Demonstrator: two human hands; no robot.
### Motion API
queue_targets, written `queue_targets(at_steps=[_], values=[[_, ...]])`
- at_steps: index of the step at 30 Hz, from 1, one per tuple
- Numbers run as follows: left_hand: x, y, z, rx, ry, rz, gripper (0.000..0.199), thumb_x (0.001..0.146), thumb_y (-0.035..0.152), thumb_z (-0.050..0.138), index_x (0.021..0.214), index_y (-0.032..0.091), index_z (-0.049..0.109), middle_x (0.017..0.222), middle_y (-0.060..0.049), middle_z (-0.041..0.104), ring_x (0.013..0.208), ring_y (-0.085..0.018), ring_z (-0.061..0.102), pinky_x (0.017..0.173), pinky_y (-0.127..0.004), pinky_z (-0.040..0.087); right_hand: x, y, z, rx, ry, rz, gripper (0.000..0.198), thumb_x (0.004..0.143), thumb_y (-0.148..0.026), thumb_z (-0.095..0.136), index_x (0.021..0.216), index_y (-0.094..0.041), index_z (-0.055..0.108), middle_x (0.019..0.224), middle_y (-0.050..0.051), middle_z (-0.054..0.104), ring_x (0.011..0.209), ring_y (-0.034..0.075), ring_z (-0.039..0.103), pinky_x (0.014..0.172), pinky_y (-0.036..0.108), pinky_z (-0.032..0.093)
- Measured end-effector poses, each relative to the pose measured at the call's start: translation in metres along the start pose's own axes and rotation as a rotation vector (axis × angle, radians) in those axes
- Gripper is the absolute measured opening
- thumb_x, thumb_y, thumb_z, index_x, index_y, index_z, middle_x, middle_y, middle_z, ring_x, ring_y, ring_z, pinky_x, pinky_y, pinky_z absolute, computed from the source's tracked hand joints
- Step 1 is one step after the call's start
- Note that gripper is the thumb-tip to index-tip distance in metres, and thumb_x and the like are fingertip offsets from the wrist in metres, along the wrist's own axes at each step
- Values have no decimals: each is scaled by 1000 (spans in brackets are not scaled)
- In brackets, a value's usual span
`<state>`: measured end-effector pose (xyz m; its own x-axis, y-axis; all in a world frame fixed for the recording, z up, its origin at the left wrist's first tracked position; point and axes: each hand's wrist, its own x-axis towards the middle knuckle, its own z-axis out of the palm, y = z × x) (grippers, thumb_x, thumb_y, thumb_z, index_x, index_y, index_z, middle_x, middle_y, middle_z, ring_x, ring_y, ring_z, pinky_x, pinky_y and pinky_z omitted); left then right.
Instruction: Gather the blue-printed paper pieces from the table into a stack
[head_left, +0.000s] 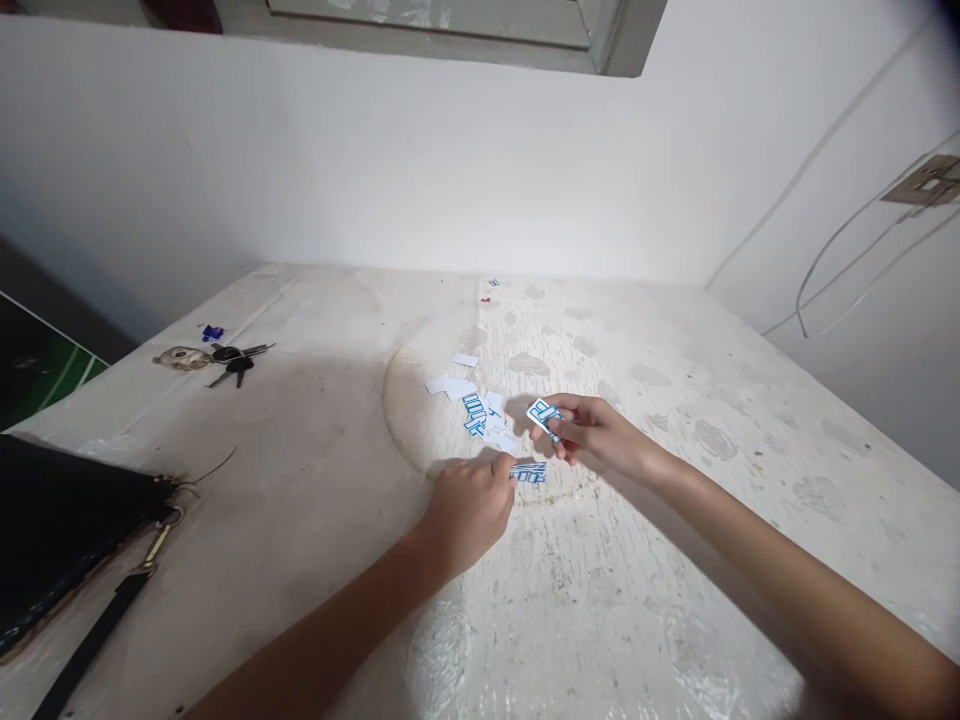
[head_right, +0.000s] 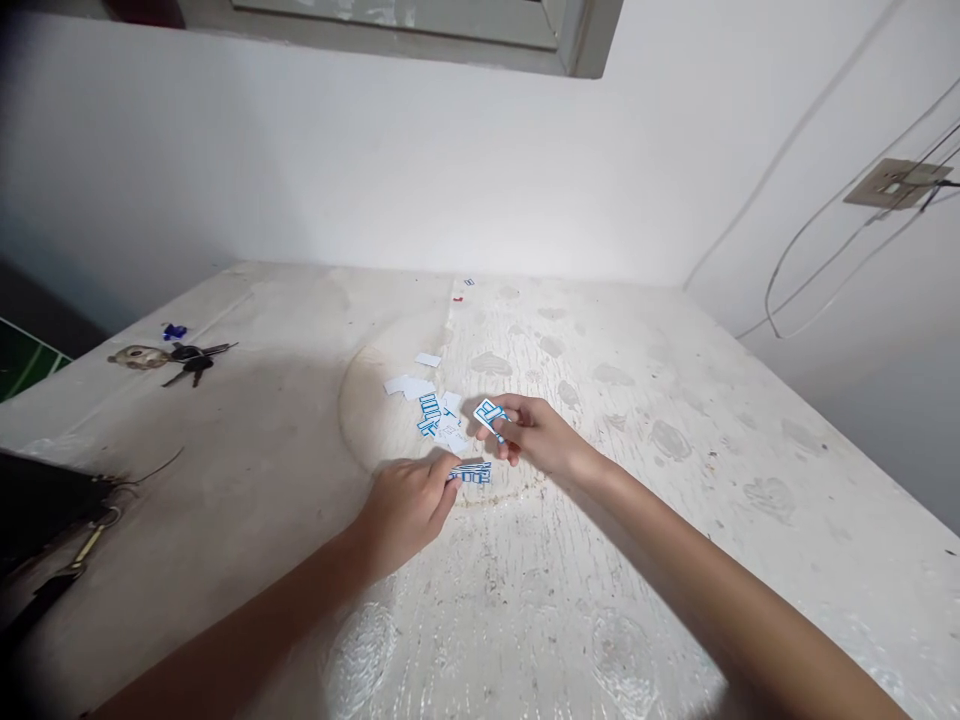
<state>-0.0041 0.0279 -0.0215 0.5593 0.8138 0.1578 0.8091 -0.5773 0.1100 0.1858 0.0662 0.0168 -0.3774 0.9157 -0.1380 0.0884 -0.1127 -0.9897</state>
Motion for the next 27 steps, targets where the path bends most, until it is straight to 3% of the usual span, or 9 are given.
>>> queue_targets(at_steps=[3,7,10,14,17,20,24,27], values=[[1,0,-2,-12,-12,-19,18,89,21,34,92,17,51,70,-3,64,61,-20,61,56,-30,41,-17,-2,2,0,-11,-20,27,79,-34,61,98,-16,53,75,3,61,54,10,51,47,24,41],[2,0,-3,-8,-46,-31,18,89,20,33,94,17,51,69,-2,64,59,-20,60,54,-30,40,-33,3,7,-121,33,-21,16,85,-32,55,80,-16,54,57,-1,53,49,10,49,45,23,39],[2,-1,-4,3,-55,0,18,86,17,33,92,16,50,66,-1,61,57,-19,58,52,-30,39,-37,13,14,-278,40,-77,14,86,-28,53,80,-16,58,66,0,52,49,9,47,43,23,37],[0,0,-6,19,-16,30,17,79,15,38,92,16,49,64,-1,58,56,-20,56,51,-31,37,-34,28,23,-552,46,-312,14,87,-17,49,86,-18,63,81,3,51,59,10,47,51,25,38],[-1,1,-5,2,21,33,17,79,18,38,92,15,49,67,-1,58,56,-20,56,51,-32,38,-31,37,28,-648,91,-396,14,87,-15,48,91,-19,61,83,4,50,63,12,48,56,26,40],[-1,1,-3,-4,47,39,16,84,19,35,91,16,49,68,-2,59,56,-20,56,51,-32,38,-32,40,32,-678,110,-400,16,88,-17,48,101,-21,55,91,5,48,68,13,49,59,27,42],[0,-1,1,2,55,44,20,86,17,32,97,15,49,69,-2,61,58,-20,58,53,-32,38,-34,38,31,-718,109,-310,33,86,-16,51,117,-22,45,106,7,46,65,11,49,59,28,44],[0,-2,2,-22,43,22,18,87,18,34,97,16,49,70,-2,62,59,-20,59,53,-31,38,-34,38,28,-701,98,-303,33,85,-14,51,117,-21,46,98,5,53,64,12,50,60,28,44]])
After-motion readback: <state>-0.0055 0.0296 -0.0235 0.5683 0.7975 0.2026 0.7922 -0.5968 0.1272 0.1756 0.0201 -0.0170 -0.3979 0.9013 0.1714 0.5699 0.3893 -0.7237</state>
